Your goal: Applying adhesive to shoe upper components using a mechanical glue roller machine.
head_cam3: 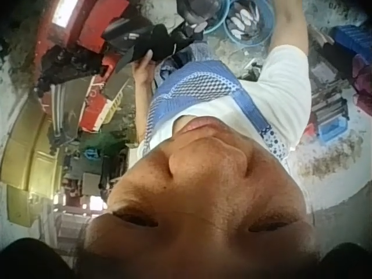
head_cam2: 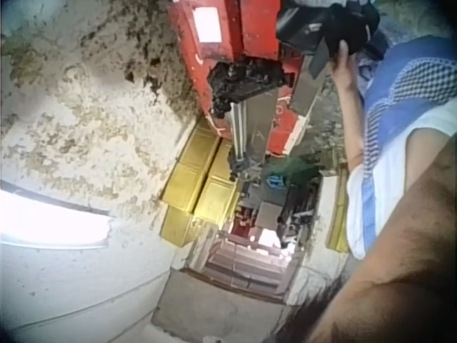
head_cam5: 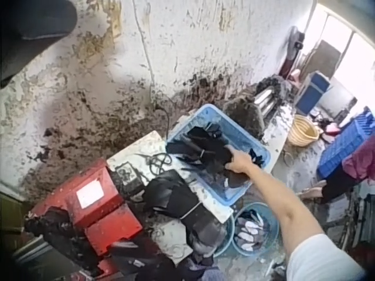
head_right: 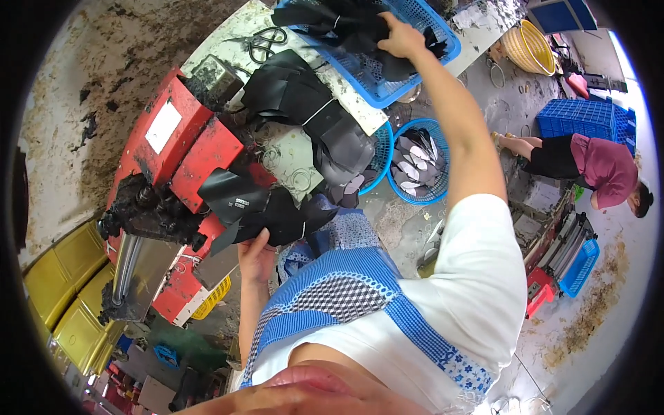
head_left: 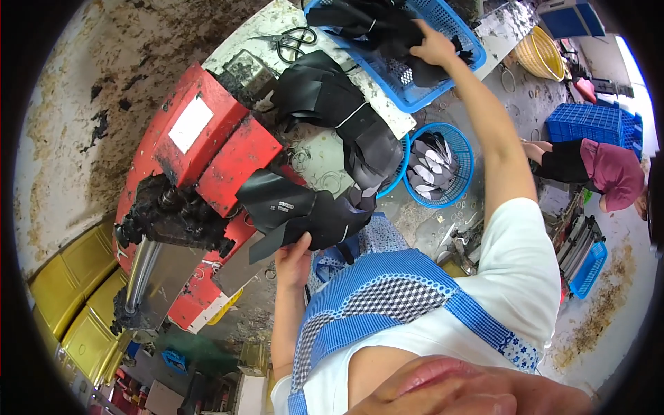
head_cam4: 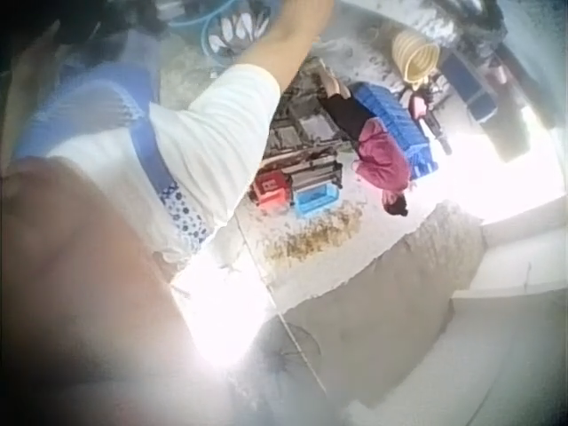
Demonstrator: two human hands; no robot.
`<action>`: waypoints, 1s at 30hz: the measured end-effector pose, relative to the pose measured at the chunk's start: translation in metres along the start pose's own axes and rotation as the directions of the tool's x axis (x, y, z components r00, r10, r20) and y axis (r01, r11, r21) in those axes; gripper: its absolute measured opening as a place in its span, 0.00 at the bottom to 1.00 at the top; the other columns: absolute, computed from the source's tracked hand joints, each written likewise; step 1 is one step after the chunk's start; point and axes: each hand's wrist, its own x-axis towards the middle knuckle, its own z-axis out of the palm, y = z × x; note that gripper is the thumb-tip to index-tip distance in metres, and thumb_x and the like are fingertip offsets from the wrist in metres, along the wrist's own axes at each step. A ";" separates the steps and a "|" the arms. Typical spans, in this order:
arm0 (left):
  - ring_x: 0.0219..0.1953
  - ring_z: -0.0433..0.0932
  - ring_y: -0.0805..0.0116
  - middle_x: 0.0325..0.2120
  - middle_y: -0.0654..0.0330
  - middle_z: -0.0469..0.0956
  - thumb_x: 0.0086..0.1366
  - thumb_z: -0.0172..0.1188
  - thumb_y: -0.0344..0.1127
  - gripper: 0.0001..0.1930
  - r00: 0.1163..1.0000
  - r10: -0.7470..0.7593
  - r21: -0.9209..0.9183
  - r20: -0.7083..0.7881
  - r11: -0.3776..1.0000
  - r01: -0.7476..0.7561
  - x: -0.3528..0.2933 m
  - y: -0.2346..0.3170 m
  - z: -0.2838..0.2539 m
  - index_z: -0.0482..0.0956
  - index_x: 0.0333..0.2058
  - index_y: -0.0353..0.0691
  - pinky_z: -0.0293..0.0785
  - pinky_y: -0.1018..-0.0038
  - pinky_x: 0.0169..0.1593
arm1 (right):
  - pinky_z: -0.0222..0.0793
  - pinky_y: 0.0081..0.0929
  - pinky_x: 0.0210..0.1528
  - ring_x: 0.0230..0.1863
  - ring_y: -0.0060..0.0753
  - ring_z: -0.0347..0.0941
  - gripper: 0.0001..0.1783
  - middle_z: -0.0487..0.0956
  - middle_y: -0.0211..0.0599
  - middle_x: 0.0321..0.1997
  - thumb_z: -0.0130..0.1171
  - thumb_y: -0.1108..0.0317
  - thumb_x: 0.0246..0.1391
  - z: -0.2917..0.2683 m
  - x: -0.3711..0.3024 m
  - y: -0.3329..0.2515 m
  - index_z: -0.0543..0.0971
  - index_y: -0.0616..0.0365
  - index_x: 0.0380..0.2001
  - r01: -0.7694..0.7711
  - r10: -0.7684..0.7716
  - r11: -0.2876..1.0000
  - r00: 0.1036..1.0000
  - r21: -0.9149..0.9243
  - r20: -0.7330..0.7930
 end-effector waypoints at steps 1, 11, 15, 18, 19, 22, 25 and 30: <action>0.55 0.73 0.63 0.52 0.60 0.75 0.62 0.55 0.20 0.22 1.000 -0.004 -0.001 0.007 1.000 0.004 0.001 -0.001 -0.001 0.71 0.54 0.45 0.68 0.60 0.60 | 0.74 0.42 0.44 0.43 0.53 0.78 0.34 0.81 0.51 0.41 0.66 0.56 0.37 -0.009 0.000 0.014 0.73 0.58 0.51 0.006 -0.006 1.000 0.999 -0.006 -0.054; 0.54 0.74 0.64 0.50 0.58 0.75 0.61 0.55 0.20 0.20 0.992 0.043 -0.195 0.123 0.981 -0.019 -0.006 0.024 0.019 0.72 0.53 0.42 0.69 0.64 0.59 | 0.71 0.23 0.36 0.32 0.24 0.77 0.22 0.82 0.39 0.32 0.66 0.57 0.40 -0.068 -0.118 -0.039 0.83 0.66 0.35 -0.211 -0.204 0.664 0.872 0.717 0.446; 0.53 0.75 0.64 0.50 0.57 0.75 0.62 0.54 0.21 0.20 0.987 0.019 -0.214 0.158 0.977 0.015 -0.004 0.022 0.023 0.72 0.53 0.40 0.72 0.65 0.56 | 0.69 0.32 0.51 0.49 0.41 0.74 0.35 0.79 0.53 0.44 0.67 0.53 0.36 0.017 -0.137 -0.090 0.78 0.73 0.43 -0.107 -0.066 0.814 0.959 0.570 0.274; 0.52 0.76 0.64 0.50 0.57 0.75 0.62 0.54 0.21 0.19 0.995 0.047 -0.170 0.090 0.985 -0.031 -0.008 0.016 0.024 0.71 0.53 0.39 0.73 0.66 0.55 | 0.57 0.33 0.65 0.63 0.50 0.62 0.50 0.67 0.58 0.60 0.66 0.53 0.35 0.007 -0.127 -0.093 0.63 0.74 0.59 -0.209 -0.096 0.844 0.847 0.494 0.524; 0.52 0.76 0.64 0.50 0.57 0.75 0.62 0.54 0.21 0.19 0.995 0.047 -0.168 0.090 0.985 -0.031 -0.009 0.016 0.024 0.71 0.53 0.39 0.73 0.66 0.55 | 0.54 0.32 0.67 0.65 0.51 0.60 0.54 0.63 0.59 0.64 0.66 0.52 0.36 0.015 -0.133 -0.087 0.58 0.74 0.62 -0.060 -0.140 0.738 0.961 0.673 0.238; 0.53 0.75 0.63 0.51 0.57 0.74 0.63 0.54 0.22 0.19 0.996 -0.024 -0.188 0.090 0.981 0.041 -0.009 0.012 0.024 0.70 0.54 0.39 0.72 0.66 0.56 | 0.54 0.35 0.67 0.65 0.53 0.60 0.51 0.64 0.60 0.63 0.65 0.54 0.39 0.032 -0.138 -0.075 0.58 0.70 0.63 0.075 -0.110 0.789 0.994 0.610 0.019; 0.55 0.73 0.61 0.52 0.57 0.74 0.65 0.52 0.24 0.19 0.993 -0.035 -0.157 0.116 0.986 0.053 -0.004 0.015 0.034 0.69 0.55 0.39 0.70 0.63 0.57 | 0.56 0.34 0.66 0.65 0.50 0.61 0.42 0.66 0.56 0.62 0.62 0.57 0.44 0.038 -0.139 -0.075 0.63 0.62 0.63 0.137 -0.127 0.776 0.990 0.615 -0.061; 0.57 0.72 0.60 0.55 0.56 0.72 0.69 0.49 0.30 0.18 0.985 -0.003 -0.246 0.175 0.968 0.047 0.011 0.023 0.044 0.68 0.57 0.42 0.69 0.59 0.58 | 0.67 0.30 0.55 0.52 0.40 0.74 0.27 0.77 0.47 0.50 0.57 0.62 0.52 0.062 -0.115 -0.052 0.73 0.63 0.54 0.043 -0.027 0.737 0.999 0.674 -0.034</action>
